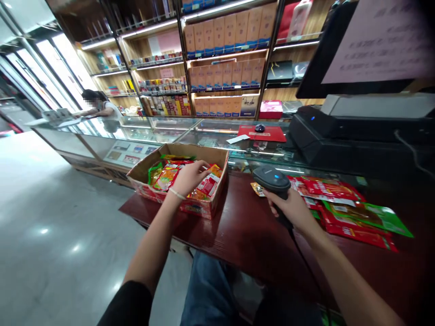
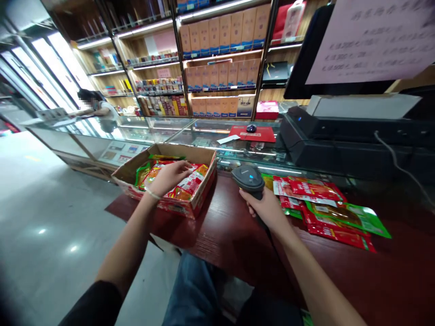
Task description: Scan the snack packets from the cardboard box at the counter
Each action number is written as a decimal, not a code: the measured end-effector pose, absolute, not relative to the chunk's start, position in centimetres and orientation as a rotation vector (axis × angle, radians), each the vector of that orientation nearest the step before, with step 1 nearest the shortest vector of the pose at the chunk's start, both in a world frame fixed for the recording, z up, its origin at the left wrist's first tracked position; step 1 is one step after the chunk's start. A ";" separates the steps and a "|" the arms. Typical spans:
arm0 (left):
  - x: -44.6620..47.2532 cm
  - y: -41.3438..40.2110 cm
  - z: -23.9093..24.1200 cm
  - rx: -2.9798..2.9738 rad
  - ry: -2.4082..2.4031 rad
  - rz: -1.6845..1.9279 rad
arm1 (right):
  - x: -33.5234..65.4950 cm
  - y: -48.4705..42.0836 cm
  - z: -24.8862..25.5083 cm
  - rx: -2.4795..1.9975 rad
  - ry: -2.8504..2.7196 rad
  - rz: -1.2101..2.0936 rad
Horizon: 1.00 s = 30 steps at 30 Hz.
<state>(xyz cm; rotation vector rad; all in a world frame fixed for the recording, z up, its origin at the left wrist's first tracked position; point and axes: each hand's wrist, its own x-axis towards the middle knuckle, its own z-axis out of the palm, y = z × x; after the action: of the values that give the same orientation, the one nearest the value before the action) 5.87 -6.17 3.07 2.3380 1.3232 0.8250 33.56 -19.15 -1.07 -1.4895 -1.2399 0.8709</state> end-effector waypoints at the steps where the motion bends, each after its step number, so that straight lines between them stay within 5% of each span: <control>1: 4.0 -5.1 2.6 2.363 1.389 0.721 | 32.9 -18.9 -1.0 -1.502 -1.274 0.881; 11: -0.3 -2.2 -1.3 2.410 1.338 0.042 | 27.7 -15.6 -0.6 -1.405 -1.421 0.934; 22: 1.5 -3.5 0.5 1.740 1.427 1.334 | 30.0 -14.6 -1.1 -1.331 -1.324 0.963; 30: 12.7 -8.7 3.8 1.129 0.712 1.337 | 37.1 -16.3 -2.8 -1.352 -1.181 0.836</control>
<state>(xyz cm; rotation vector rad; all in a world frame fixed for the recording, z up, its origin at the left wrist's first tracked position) 12.75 -8.67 3.79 1.1286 0.7120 1.3373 37.10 -16.31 -2.84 -1.3523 -1.1807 0.8356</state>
